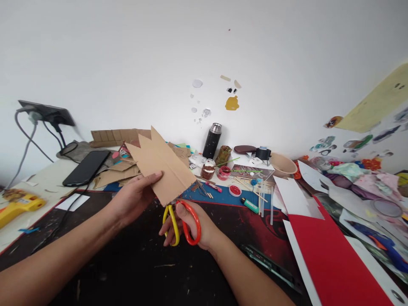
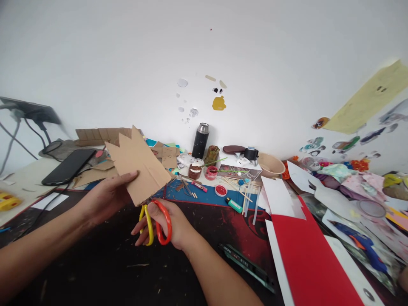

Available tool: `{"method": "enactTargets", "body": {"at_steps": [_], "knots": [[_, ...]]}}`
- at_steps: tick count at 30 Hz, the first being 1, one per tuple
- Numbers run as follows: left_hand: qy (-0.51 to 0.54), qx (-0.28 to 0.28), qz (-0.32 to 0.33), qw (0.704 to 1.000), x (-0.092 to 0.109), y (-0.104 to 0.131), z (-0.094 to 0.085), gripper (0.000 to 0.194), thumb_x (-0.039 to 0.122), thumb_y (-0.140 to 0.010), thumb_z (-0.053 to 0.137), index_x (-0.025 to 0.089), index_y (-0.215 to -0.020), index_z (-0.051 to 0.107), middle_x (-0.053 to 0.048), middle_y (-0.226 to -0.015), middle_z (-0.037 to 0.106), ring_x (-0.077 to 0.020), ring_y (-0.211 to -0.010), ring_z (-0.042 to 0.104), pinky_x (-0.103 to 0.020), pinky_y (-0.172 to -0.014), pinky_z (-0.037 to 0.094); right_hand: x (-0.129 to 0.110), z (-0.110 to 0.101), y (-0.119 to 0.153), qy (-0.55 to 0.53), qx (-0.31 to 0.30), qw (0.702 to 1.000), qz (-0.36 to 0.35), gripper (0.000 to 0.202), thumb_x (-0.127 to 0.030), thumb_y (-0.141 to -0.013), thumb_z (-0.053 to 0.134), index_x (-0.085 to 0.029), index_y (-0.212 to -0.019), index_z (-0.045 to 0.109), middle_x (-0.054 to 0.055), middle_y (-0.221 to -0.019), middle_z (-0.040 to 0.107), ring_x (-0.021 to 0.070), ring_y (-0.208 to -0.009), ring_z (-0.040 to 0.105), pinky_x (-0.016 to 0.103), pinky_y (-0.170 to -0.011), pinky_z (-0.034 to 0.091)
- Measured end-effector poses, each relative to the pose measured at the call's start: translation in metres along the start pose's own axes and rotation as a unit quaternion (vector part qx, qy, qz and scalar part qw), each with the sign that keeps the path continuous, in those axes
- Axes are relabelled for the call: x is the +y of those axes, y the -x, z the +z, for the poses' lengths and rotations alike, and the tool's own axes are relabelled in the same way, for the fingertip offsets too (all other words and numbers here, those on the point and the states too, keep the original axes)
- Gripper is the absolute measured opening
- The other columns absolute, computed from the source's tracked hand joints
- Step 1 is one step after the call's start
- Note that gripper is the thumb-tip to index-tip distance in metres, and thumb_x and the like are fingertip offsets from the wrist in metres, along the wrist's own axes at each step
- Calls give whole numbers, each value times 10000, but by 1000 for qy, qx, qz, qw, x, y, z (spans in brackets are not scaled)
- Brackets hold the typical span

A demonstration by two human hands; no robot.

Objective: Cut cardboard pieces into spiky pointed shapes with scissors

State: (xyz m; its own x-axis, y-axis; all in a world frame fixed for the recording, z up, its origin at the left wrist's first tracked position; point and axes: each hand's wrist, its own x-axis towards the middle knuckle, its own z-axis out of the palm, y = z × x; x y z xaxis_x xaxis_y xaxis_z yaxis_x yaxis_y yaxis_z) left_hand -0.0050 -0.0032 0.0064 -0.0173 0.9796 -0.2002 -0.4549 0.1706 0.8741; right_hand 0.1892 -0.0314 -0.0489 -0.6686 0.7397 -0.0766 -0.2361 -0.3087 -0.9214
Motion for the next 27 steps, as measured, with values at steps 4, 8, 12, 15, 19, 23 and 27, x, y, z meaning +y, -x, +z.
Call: {"method": "enactTargets", "body": {"at_steps": [4, 8, 12, 15, 19, 23, 27], "knots": [[-28, -42, -39, 998, -5, 2, 1, 367, 381, -743, 986, 153, -990, 837, -133, -910, 844, -269, -737, 735, -315, -509, 556, 0, 3, 0, 22, 7, 1000, 2, 850, -931, -871, 731, -166, -1235, 672, 30, -748, 766, 169, -460, 669, 264, -507, 545], [-11, -5, 28, 1000, 4, -3, 0, 392, 367, -771, 978, 155, -1058, 815, -148, -1108, 865, -288, -959, 779, -331, -747, 657, 1, 0, 0, 34, 39, 998, -20, 851, -927, -924, 663, -143, -1252, 710, 27, -729, 756, 141, -432, 619, 242, -472, 489], [24, 58, 107, 992, 22, -16, -11, 337, 293, -767, 970, 176, -987, 743, -48, -956, 833, -176, -774, 709, -252, -671, 616, 3, -4, -2, 40, 73, 996, -40, 827, -917, -956, 627, -142, -1230, 715, 20, -720, 745, 141, -427, 618, 242, -456, 474], [31, 70, 114, 991, 28, -21, -19, 337, 296, -781, 957, 185, -855, 647, 63, -617, 613, -76, -489, 444, -189, -436, 358, 5, -5, -3, 53, 86, 994, -37, 837, -921, -927, 664, -144, -1236, 711, 6, -703, 733, 143, -409, 610, 247, -440, 483], [15, 55, 126, 990, 28, -19, -20, 368, 346, -848, 922, 198, -783, 592, 58, -574, 558, -78, -490, 429, -211, -448, 290, 7, -3, -4, 63, 96, 993, -34, 844, -929, -907, 674, -142, -1209, 708, -11, -658, 708, 138, -382, 587, 237, -414, 461], [-2, 49, 142, 989, 25, -19, -17, 412, 379, -821, 928, 205, -711, 571, 39, -554, 543, -95, -495, 445, -232, -457, 300, 4, 2, -1, 75, 103, 991, -35, 826, -924, -894, 695, -148, -1174, 709, -16, -656, 705, 122, -383, 573, 221, -417, 453], [-18, 32, 148, 988, 24, -20, -17, 355, 392, -813, 879, 203, -714, 594, 23, -548, 526, -114, -494, 458, -262, -460, 309, 1, 5, 0, 87, 99, 991, -28, 842, -931, -884, 697, -147, -1188, 716, -25, -654, 688, 122, -389, 565, 221, -412, 453]]}}
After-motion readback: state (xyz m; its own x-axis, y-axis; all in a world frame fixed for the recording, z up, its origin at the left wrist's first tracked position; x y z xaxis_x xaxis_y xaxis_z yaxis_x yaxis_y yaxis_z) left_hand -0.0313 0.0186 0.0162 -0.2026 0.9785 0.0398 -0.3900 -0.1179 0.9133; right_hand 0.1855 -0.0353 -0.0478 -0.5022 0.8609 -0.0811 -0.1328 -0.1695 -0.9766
